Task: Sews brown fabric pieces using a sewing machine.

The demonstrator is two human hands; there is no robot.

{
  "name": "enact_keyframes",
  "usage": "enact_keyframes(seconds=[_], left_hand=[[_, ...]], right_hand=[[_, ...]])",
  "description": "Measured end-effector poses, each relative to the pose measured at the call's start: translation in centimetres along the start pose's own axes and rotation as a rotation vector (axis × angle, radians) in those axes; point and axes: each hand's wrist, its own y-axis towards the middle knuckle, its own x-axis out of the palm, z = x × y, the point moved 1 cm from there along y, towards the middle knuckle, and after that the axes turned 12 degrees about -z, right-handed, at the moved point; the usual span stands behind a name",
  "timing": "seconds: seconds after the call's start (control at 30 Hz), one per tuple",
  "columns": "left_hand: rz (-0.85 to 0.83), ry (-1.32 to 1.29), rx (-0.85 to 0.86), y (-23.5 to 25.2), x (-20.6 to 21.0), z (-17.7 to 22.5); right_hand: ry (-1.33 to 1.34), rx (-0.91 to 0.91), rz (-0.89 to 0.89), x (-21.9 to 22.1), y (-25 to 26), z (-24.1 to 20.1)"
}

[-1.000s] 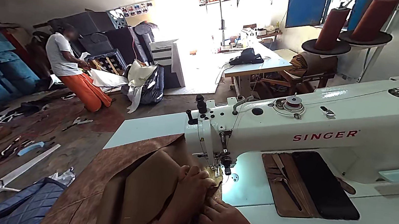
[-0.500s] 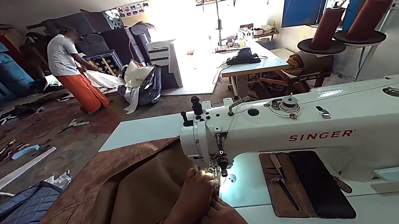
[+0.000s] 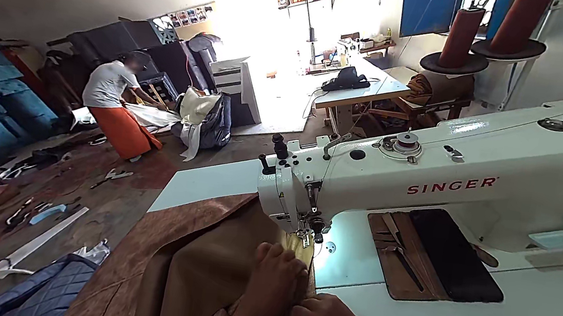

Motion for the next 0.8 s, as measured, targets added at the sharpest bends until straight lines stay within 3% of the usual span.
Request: enact_keyframes(seconds=[0.13,0.2,0.37,0.63,0.73,0.8], left_hand=[[-0.262,-0.004,-0.031,0.9,-0.7,0.6],[-0.311,-0.008,-0.03,1.3,-0.8,0.5],[-0.055,0.02,0.012,1.4,1.1,0.1],[-0.166,-0.026,-0.058,3.3,1.0,-0.4],[-0.285,-0.086,-0.092,3.0,0.0,-0.4],[-0.128,-0.17,-0.083,1.1,-0.1,-0.6]], right_hand=[[-0.002,0.024,0.003,0.1,0.0,0.1],[0.004,0.035,0.001,0.3,0.0,0.2],[0.038,0.088,-0.017,0.6,0.1,0.5],[0.043,0.229,-0.044,0.7,0.5,0.6],[0.055,0.231,-0.054,0.5,0.6,0.6],[0.073,0.231,-0.051,0.5,0.6,0.7]])
